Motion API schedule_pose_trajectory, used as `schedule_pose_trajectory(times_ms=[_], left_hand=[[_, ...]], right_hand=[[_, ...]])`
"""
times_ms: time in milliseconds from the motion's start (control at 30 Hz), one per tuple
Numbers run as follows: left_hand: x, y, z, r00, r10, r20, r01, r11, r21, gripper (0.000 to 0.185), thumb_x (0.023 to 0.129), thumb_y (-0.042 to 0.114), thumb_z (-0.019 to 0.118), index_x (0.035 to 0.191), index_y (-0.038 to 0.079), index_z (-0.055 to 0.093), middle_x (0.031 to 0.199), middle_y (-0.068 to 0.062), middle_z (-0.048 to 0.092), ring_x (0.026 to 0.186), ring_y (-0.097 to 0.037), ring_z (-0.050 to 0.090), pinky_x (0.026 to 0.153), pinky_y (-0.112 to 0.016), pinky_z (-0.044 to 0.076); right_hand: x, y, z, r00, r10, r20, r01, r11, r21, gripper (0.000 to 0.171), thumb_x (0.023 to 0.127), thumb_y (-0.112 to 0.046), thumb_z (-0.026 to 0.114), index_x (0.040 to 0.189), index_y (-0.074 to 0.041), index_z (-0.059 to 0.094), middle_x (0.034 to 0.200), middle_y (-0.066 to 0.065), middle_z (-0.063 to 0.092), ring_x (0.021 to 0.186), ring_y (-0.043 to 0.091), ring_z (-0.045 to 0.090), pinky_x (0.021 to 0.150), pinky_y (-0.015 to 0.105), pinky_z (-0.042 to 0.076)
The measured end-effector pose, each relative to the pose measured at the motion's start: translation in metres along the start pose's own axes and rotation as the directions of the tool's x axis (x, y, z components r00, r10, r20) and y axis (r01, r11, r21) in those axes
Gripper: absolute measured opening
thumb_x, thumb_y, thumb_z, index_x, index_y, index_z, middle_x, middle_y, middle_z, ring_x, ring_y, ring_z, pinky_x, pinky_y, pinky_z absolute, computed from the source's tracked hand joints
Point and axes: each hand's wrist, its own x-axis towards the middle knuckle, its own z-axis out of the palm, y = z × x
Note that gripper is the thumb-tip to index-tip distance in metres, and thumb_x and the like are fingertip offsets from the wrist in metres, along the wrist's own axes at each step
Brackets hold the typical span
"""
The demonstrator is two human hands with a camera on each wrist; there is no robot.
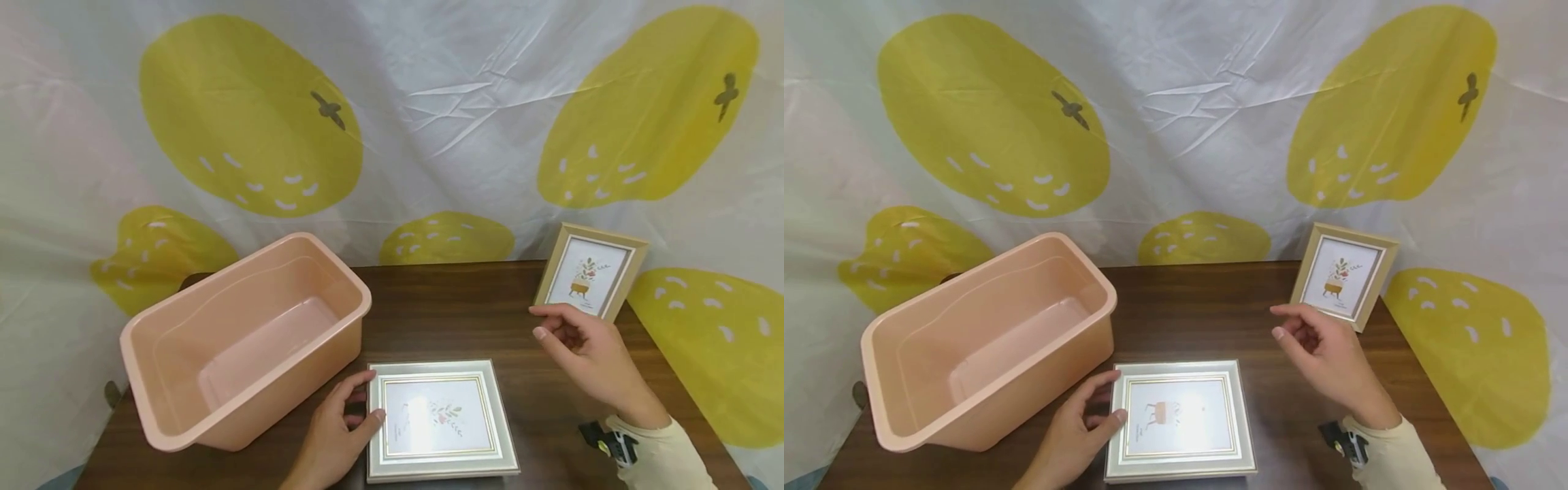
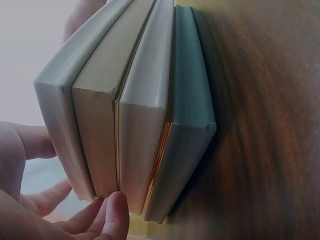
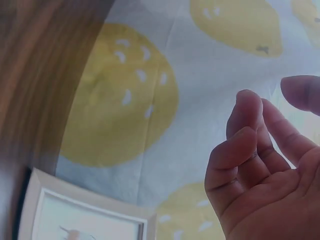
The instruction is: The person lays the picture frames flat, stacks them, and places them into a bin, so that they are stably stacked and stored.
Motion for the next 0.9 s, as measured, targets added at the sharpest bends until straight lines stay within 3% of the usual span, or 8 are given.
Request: schedule_pose_trajectory(times_ms=[233, 900], left_hand=[[0.0, -0.001, 0.0, 1.0, 0.002, 0.003, -0.002, 1.0, -0.006, 0.051, 0.095, 0.032, 0.08, 0.143, 0.031, 0.061, 0.142, -0.001, 0.063, 0.123, -0.027, 0.062, 0.084, -0.024, 0.059], [0.002, -0.004, -0.002, 0.999, 0.0, 0.038, 0.001, 1.0, -0.023, 0.05, 0.097, 0.033, 0.078, 0.144, 0.034, 0.059, 0.145, 0.001, 0.061, 0.127, -0.026, 0.06, 0.086, -0.024, 0.058]], right_hand=[[0.024, 0.013, -0.019, 0.998, -0.002, -0.068, -0.001, 0.999, -0.049, 0.035, 0.089, 0.005, 0.077, 0.119, -0.014, 0.076, 0.086, -0.012, 0.068, 0.067, 0.0, 0.06, 0.06, 0.012, 0.049], [0.081, 0.067, -0.047, 0.988, 0.064, -0.14, -0.066, 0.998, -0.014, 0.023, 0.096, -0.002, 0.072, 0.119, 0.0, 0.075, 0.097, -0.029, 0.066, 0.088, -0.008, 0.06, 0.072, 0.007, 0.046]])
